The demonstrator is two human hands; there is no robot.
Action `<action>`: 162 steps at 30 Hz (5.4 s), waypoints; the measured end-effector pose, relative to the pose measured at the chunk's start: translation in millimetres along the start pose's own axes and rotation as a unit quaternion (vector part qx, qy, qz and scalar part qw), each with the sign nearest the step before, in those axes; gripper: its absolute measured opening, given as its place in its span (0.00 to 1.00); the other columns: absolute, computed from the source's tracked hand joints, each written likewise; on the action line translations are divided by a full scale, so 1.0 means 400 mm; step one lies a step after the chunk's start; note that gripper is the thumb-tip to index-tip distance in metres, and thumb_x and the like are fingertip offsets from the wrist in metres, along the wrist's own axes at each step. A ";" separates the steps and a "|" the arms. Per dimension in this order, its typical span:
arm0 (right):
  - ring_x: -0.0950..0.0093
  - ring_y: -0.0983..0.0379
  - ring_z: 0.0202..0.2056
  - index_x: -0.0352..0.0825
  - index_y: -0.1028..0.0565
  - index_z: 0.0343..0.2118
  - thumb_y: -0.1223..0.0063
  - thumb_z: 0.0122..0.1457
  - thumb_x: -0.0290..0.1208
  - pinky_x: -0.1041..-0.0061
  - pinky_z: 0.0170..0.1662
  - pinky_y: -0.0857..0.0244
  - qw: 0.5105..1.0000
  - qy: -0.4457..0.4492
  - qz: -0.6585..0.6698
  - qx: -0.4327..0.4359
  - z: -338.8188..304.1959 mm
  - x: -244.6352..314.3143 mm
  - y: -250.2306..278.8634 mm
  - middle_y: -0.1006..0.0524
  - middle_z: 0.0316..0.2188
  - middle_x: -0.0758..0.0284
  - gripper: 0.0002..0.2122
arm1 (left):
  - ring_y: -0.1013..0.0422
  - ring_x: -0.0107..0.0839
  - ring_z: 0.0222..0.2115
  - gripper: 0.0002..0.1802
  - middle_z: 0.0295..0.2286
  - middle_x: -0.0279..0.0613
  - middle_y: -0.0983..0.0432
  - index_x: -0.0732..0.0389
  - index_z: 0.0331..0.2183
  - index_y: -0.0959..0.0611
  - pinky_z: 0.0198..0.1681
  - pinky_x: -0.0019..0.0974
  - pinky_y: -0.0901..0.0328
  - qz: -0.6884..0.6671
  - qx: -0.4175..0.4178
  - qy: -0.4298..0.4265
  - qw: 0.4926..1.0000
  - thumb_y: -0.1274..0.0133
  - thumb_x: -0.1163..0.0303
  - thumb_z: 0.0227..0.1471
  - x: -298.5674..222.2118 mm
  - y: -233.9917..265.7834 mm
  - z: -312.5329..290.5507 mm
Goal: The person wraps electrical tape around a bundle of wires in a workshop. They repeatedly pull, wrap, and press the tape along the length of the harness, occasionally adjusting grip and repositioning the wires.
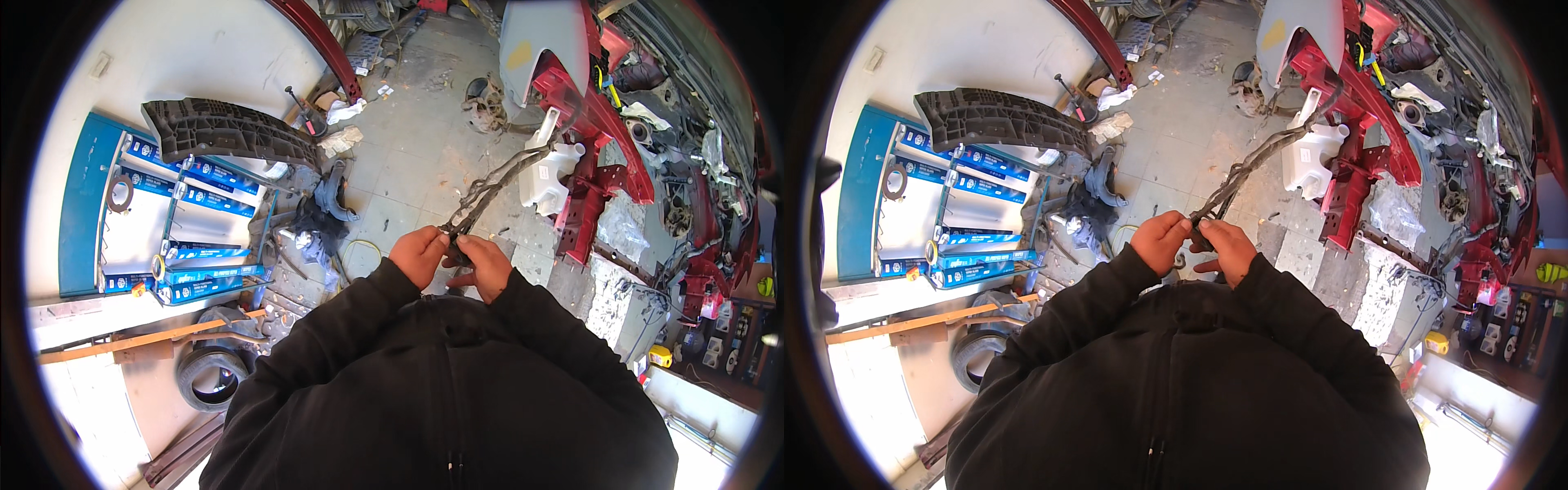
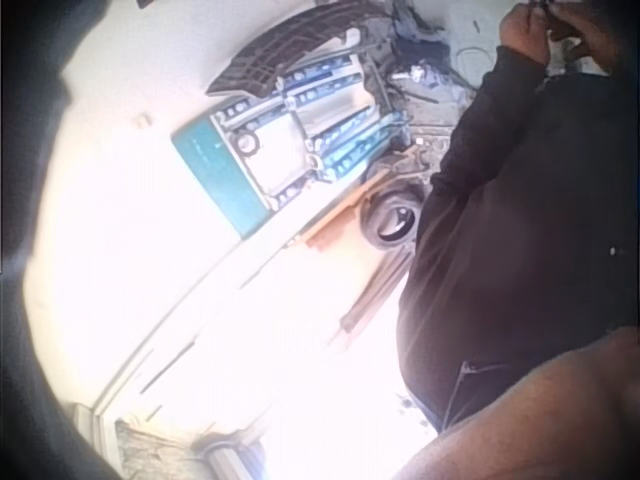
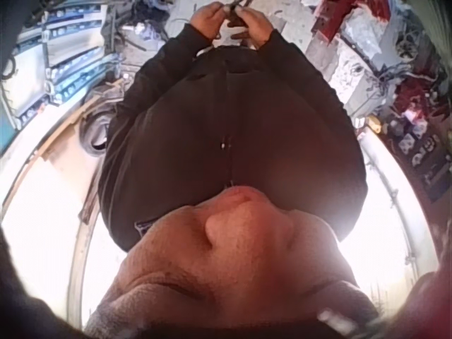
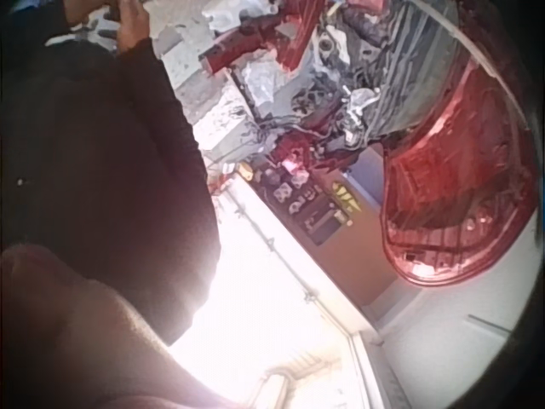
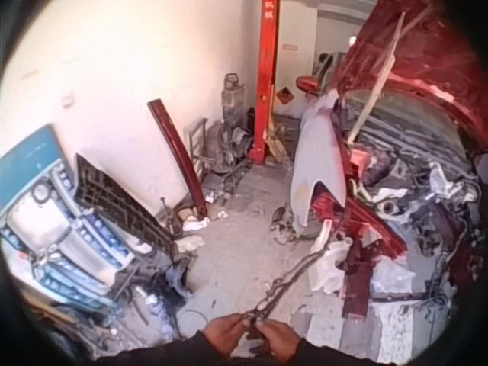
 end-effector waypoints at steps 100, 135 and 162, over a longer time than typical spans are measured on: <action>0.69 0.20 0.43 0.33 0.22 0.49 0.56 0.75 0.57 0.62 0.43 0.24 0.990 -0.062 -0.081 -0.099 -0.076 -0.075 0.160 0.20 0.41 0.66 0.26 | 0.24 0.59 0.32 0.20 0.27 0.59 0.22 0.64 0.35 0.19 0.38 0.52 0.32 0.044 0.046 0.006 0.998 0.51 0.56 0.72 0.147 -0.183 0.016; 0.71 0.21 0.48 0.31 0.27 0.58 0.47 0.73 0.26 0.65 0.57 0.26 0.979 0.155 0.118 0.059 0.065 -0.015 0.079 0.20 0.46 0.64 0.14 | 0.43 0.21 0.18 0.16 0.20 0.28 0.38 0.58 0.43 0.22 0.22 0.31 0.43 -0.314 0.154 0.246 0.904 0.54 0.56 0.74 0.050 -0.120 -0.012; 0.73 0.25 0.46 0.32 0.21 0.49 0.43 0.72 0.45 0.68 0.48 0.28 0.980 0.081 -0.179 -0.017 -0.009 0.009 0.123 0.22 0.42 0.66 0.18 | 0.21 0.41 0.36 0.17 0.32 0.52 0.16 0.68 0.38 0.16 0.42 0.41 0.28 0.049 0.044 0.011 0.998 0.51 0.64 0.70 0.017 -0.085 0.052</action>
Point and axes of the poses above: each hand's wrist, its own z-axis towards the middle knuckle, its own y-axis out of the back of the hand, x = y × z, the point moved 6 cm from there along z, towards the middle knuckle
